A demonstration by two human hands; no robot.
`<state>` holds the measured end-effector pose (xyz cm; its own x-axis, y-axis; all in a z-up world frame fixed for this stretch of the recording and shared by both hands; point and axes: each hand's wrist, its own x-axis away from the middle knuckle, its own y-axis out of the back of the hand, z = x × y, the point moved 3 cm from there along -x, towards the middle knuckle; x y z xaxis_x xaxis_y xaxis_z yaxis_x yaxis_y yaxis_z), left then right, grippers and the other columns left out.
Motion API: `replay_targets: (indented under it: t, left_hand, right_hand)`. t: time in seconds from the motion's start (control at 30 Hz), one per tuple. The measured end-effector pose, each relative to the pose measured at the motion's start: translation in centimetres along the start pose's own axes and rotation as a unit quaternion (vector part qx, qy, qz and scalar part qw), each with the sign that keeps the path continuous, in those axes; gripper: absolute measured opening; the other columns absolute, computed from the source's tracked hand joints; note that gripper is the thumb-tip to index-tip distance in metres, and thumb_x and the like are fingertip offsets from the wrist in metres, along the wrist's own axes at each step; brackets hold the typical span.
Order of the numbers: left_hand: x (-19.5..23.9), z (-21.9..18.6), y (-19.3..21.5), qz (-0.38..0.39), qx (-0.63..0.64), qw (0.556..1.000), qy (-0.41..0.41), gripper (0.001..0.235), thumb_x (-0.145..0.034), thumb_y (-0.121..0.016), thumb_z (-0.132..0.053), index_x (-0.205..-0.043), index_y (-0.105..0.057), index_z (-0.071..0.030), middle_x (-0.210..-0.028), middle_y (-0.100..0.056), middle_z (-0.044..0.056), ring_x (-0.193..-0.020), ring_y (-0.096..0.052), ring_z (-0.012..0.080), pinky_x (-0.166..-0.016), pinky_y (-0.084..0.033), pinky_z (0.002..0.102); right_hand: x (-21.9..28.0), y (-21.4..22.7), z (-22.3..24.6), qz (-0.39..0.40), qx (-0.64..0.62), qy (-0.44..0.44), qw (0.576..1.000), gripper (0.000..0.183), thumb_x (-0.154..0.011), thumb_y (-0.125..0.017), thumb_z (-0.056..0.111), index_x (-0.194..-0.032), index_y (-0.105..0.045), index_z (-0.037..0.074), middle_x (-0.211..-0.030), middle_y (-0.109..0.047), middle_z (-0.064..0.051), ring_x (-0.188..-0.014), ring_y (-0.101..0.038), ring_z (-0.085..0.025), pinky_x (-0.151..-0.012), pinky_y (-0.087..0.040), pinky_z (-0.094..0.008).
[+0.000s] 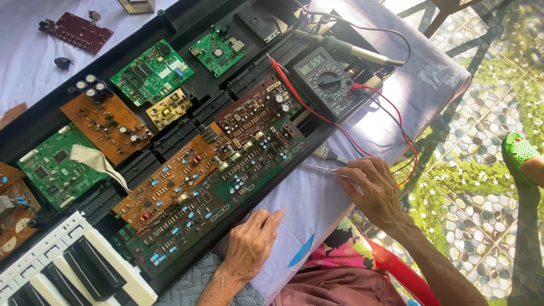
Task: The person handles several black piano keys, placing them on a work surface. They then use a soldering iron to work on the exposed circuit boards of a disassembled electronic keyboard, while a multimeter is connected to the device.
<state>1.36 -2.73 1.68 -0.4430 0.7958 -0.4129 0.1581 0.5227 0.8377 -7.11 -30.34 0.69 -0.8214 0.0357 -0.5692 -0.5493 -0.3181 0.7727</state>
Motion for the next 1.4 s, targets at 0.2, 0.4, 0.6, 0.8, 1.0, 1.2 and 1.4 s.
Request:
replay_targets:
  t: [0.2,0.4,0.6,0.8,1.0,1.2,1.4]
  left_hand:
    - [-0.1,-0.1,0.1,-0.001,-0.010,1.000,0.002,0.035,-0.089,-0.065,0.009,-0.118,-0.065,-0.009,-0.085,-0.049,0.002,-0.064,-0.051,0.0172,-0.045,-0.044,0.030]
    - [0.1,0.0,-0.1,0.003,-0.002,1.000,0.003,0.031,-0.092,-0.064,0.006,-0.120,-0.064,-0.009,-0.087,-0.050,0.002,-0.066,-0.053,0.0158,-0.046,-0.047,0.028]
    - [0.1,0.0,-0.1,0.007,0.004,1.000,0.005,0.033,-0.090,-0.063,0.007,-0.119,-0.064,-0.008,-0.087,-0.049,0.003,-0.065,-0.052,0.0168,-0.044,-0.046,0.029]
    - [-0.1,-0.2,0.1,0.007,-0.002,1.000,0.009,0.033,-0.090,-0.064,0.007,-0.119,-0.064,-0.010,-0.085,-0.049,0.002,-0.065,-0.052,0.0168,-0.046,-0.046,0.029]
    - [-0.3,-0.4,0.2,-0.001,-0.009,1.000,0.004,0.027,-0.095,-0.063,0.003,-0.118,-0.065,-0.011,-0.084,-0.049,0.003,-0.065,-0.054,0.0200,-0.052,-0.049,0.034]
    - [-0.3,-0.2,0.1,0.001,-0.003,1.000,-0.001,0.029,-0.095,-0.062,0.003,-0.120,-0.064,-0.010,-0.085,-0.049,0.004,-0.066,-0.054,0.0214,-0.052,-0.049,0.035]
    - [-0.1,-0.1,-0.1,0.003,-0.002,1.000,0.005,0.030,-0.093,-0.065,0.004,-0.120,-0.064,-0.010,-0.083,-0.048,0.002,-0.064,-0.051,0.0170,-0.046,-0.047,0.030]
  right_hand:
    - [-3.5,0.3,-1.1,-0.043,0.001,0.025,0.999,0.016,-0.097,-0.078,0.014,-0.109,-0.070,0.009,-0.105,-0.071,-0.008,-0.094,-0.061,-0.022,-0.085,-0.048,-0.035]
    - [-6.2,2.0,-1.9,-0.047,0.068,-0.034,0.996,0.012,-0.100,-0.078,0.009,-0.108,-0.068,0.008,-0.104,-0.072,-0.008,-0.093,-0.061,-0.027,-0.087,-0.048,-0.040]
    - [-4.8,-0.2,-3.2,-0.032,0.060,-0.074,0.995,0.019,-0.102,-0.076,0.018,-0.113,-0.064,0.009,-0.098,-0.070,-0.006,-0.086,-0.062,-0.027,-0.082,-0.047,-0.040]
    - [-6.9,2.6,-6.8,-0.141,0.017,-0.069,0.987,0.014,-0.100,-0.076,-0.012,-0.100,-0.068,-0.001,-0.099,-0.076,-0.013,-0.085,-0.066,-0.024,-0.074,-0.053,-0.037]
    - [-14.2,0.4,-16.1,-0.077,0.097,-0.058,0.991,0.027,-0.115,-0.067,0.036,-0.109,-0.073,0.010,-0.111,-0.077,-0.009,-0.096,-0.061,-0.026,-0.080,-0.044,-0.041]
    - [-16.4,-0.9,-17.7,-0.038,0.074,-0.040,0.996,0.019,-0.108,-0.077,0.032,-0.114,-0.071,0.014,-0.111,-0.069,-0.009,-0.101,-0.055,-0.034,-0.075,-0.046,-0.048]
    - [-15.9,-1.7,-19.1,0.026,0.144,-0.011,0.989,0.010,-0.101,-0.072,0.017,-0.108,-0.072,0.012,-0.098,-0.066,-0.008,-0.089,-0.052,-0.025,-0.071,-0.039,-0.041]
